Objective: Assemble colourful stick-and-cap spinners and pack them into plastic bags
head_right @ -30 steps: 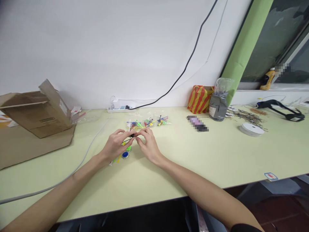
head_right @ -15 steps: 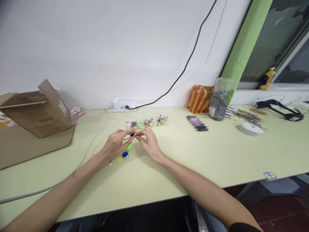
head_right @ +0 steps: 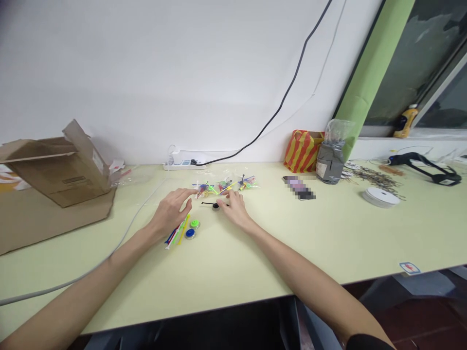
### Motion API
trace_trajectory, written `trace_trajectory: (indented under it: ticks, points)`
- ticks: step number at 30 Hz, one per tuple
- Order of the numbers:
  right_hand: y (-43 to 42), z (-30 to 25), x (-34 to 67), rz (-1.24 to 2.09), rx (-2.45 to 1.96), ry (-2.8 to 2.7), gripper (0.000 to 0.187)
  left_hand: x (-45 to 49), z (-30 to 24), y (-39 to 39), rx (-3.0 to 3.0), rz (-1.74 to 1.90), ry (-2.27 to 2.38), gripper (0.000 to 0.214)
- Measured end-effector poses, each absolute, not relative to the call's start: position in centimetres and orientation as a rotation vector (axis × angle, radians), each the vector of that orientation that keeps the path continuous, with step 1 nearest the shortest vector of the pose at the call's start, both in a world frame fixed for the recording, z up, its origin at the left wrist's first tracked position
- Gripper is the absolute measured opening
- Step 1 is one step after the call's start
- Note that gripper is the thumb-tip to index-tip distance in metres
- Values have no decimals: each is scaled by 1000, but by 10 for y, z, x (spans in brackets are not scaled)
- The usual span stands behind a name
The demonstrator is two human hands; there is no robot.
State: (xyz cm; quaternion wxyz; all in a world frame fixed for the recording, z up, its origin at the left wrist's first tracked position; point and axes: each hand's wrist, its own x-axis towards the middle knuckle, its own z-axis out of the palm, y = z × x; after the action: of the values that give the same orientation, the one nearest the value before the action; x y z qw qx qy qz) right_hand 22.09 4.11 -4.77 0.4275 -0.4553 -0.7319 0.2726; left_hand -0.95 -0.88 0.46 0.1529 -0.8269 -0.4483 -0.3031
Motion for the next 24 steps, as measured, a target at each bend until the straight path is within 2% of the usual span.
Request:
trace_trajectory:
  ticks: [4,9,14,18,21,24]
  points:
    - [31,-40,220,537,-1099,-1884,26,-10,4,-9,-2377,-895,-1325,43]
    - [6,-27,209,406,-805,-2054,21,-13,2,-9,-2401,-888,-1357,50]
    - [-13,-26,193,392,-673,-2297,21,-12,-1,-8,-2425,-848,-1397,48]
    - [-6,-26,193,375,-743,-2339,12,-7,1,-11,-2504,-861,-1362,42]
    - [3,-26,200,435,-824,-2253,14,-3,3,-15,-2631,-825,-1283,34]
    - [8,-28,204,636,-817,-2048,18,1,3,-18,-2740,-797,-1245,39]
